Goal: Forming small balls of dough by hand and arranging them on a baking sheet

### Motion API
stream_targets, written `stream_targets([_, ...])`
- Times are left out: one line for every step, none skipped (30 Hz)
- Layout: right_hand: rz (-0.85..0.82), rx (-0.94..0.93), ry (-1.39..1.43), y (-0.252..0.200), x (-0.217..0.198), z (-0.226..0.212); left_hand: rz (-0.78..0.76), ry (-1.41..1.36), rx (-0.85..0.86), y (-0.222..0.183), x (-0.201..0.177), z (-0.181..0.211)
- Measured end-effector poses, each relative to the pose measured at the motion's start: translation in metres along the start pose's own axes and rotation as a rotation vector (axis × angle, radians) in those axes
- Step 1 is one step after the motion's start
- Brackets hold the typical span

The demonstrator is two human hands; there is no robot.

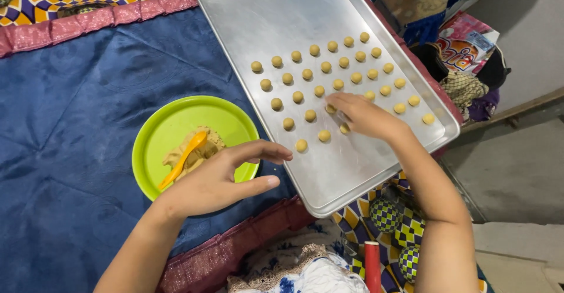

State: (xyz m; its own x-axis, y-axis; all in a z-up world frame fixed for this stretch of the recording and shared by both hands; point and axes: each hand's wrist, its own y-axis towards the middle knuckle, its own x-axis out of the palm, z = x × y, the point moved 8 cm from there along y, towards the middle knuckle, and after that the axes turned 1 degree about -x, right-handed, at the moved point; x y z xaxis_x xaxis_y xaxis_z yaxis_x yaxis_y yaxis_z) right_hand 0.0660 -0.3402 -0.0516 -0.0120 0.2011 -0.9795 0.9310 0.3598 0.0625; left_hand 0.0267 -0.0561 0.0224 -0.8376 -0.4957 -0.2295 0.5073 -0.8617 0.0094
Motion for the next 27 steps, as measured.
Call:
stream_targets([-0.058, 0.022, -0.012, 0.0, 0.009, 0.003, -0.006, -0.011, 0.017, 0.0, 0.0, 0.001])
stream_targets([-0.116, 0.044, -0.024, 0.001, 0.019, 0.006, -0.011, -0.021, 0.033, 0.0, 0.001, 0.002])
stream_targets([-0.116, 0.041, -0.024, 0.0, 0.02, 0.008, -0.008, -0.021, 0.033, -0.001, 0.0, 0.002])
stream_targets([-0.106, 0.015, -0.032, 0.0, 0.021, 0.008, -0.011, -0.027, 0.043, -0.001, 0.0, 0.003])
stream_targets([-0.097, -0.01, -0.04, -0.001, 0.021, 0.008, -0.015, -0.035, 0.054, -0.002, 0.001, 0.003])
stream_targets([-0.097, -0.012, -0.039, -0.001, 0.019, 0.003, -0.013, -0.035, 0.053, -0.002, 0.0, 0.003])
stream_targets([-0.098, 0.008, -0.032, 0.0, 0.017, 0.001, -0.01, -0.031, 0.066, -0.002, 0.0, 0.004])
stream_targets([-0.098, 0.027, -0.025, 0.0, 0.014, -0.001, -0.007, -0.028, 0.078, -0.002, 0.0, 0.004])
stream_targets([-0.099, 0.025, -0.025, 0.003, 0.016, -0.004, -0.004, -0.028, 0.078, -0.003, -0.001, 0.005])
stream_targets([-0.048, -0.046, -0.065, 0.007, 0.013, -0.013, -0.003, -0.023, 0.083, -0.003, -0.001, 0.005])
stream_targets([0.003, -0.118, -0.104, 0.01, 0.011, -0.022, -0.002, -0.017, 0.087, -0.004, -0.001, 0.006])
stream_targets([0.002, -0.12, -0.104, 0.012, 0.01, -0.031, 0.0, -0.017, 0.086, -0.004, -0.001, 0.005])
stream_targets([-0.035, -0.093, -0.031, 0.015, 0.012, -0.037, 0.002, -0.023, 0.097, -0.004, -0.001, 0.006])
stream_targets([-0.073, -0.066, 0.042, 0.017, 0.014, -0.044, 0.003, -0.028, 0.107, -0.005, -0.001, 0.006])
stream_targets([-0.074, -0.068, 0.043, 0.017, 0.018, -0.041, 0.005, -0.028, 0.106, -0.005, -0.001, 0.007])
stream_targets([-0.106, -0.074, 0.006, 0.017, 0.025, -0.039, 0.004, -0.03, 0.105, -0.005, -0.001, 0.008])
stream_targets([-0.139, -0.082, -0.033, 0.017, 0.032, -0.037, 0.005, -0.032, 0.103, -0.006, -0.001, 0.009])
stream_targets([-0.14, -0.085, -0.034, 0.017, 0.03, -0.039, 0.008, -0.032, 0.104, -0.006, -0.002, 0.01])
stream_targets([-0.138, -0.089, -0.025, 0.018, 0.028, -0.04, 0.005, -0.035, 0.092, -0.006, -0.001, 0.01])
stream_targets([-0.137, -0.093, -0.016, 0.018, 0.026, -0.042, 0.002, -0.037, 0.08, -0.007, -0.001, 0.01])
stream_targets([-0.139, -0.097, -0.016, 0.019, 0.027, -0.044, 0.006, -0.038, 0.079, -0.007, -0.002, 0.009])
stream_targets([-0.131, -0.108, -0.023, 0.021, 0.027, -0.046, 0.006, -0.039, 0.087, -0.007, -0.002, 0.009])
stream_targets([-0.123, -0.116, -0.031, 0.022, 0.027, -0.048, 0.005, -0.04, 0.096, -0.006, -0.002, 0.009])
stream_targets([-0.125, -0.119, -0.031, 0.023, 0.027, -0.055, 0.008, -0.041, 0.095, -0.006, -0.002, 0.008])
stream_targets([-0.087, -0.201, 0.002, 0.024, 0.023, -0.069, 0.005, -0.049, 0.11, -0.006, -0.002, 0.008])
stream_targets([-0.05, -0.282, 0.035, 0.024, 0.019, -0.082, 0.001, -0.057, 0.126, -0.006, -0.001, 0.009])
stream_targets([-0.049, -0.28, 0.035, 0.025, 0.022, -0.086, -0.001, -0.056, 0.126, -0.007, -0.001, 0.008])
